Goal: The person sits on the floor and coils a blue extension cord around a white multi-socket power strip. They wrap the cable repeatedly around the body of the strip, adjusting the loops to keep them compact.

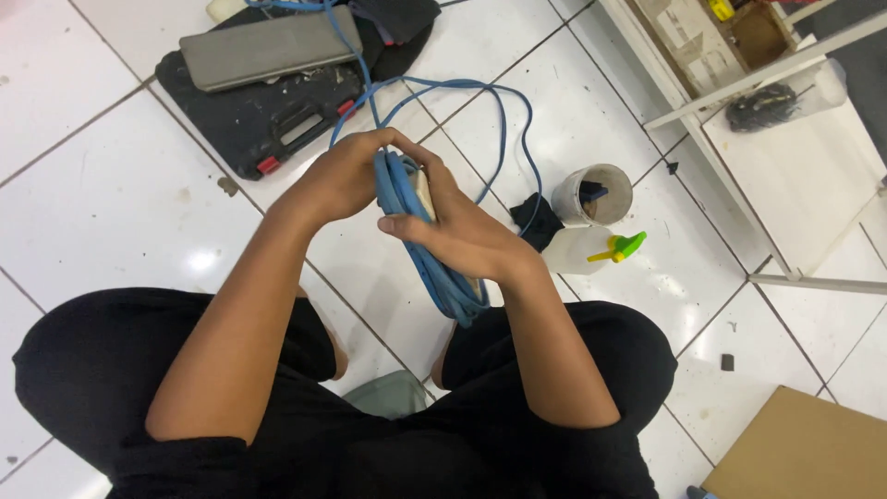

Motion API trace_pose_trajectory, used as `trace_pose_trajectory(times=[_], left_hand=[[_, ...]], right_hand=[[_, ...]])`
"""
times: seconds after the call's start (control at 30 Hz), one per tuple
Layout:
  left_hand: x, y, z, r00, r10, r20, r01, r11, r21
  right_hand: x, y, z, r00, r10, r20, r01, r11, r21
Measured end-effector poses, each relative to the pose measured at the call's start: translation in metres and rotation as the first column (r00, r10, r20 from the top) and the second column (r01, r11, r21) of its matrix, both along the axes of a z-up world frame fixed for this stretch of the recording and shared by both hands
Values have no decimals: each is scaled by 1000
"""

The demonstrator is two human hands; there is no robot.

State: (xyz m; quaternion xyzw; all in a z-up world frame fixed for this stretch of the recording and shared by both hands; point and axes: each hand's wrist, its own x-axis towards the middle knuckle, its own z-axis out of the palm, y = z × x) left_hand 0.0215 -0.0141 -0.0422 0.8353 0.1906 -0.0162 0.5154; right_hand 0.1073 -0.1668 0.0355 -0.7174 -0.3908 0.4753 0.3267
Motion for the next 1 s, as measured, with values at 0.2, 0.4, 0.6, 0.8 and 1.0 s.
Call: trace_pose_trajectory(times=[0.2, 0.4, 0.6, 0.8, 1.0], left_hand=[[-6, 9, 38, 965, 31, -261, 41, 963, 267], [-6, 9, 33, 946, -79, -313, 244, 811, 532], [-7, 10, 27, 991, -40, -126, 127, 553, 823], [-10, 8, 21, 978, -154, 140, -43, 509, 860], [-17, -37, 103, 996, 72, 55, -90, 836, 542]], right_hand=[[4, 13, -17, 999, 54, -11, -54, 946, -318], [-10, 3, -17, 987, 132, 88, -86, 911, -404], [-5, -5, -32, 948, 157, 276, -100, 972, -212], [-11, -15, -43, 894, 214, 393, -127, 963, -237], [-7, -11, -63, 398, -436, 807, 175, 900, 400]])
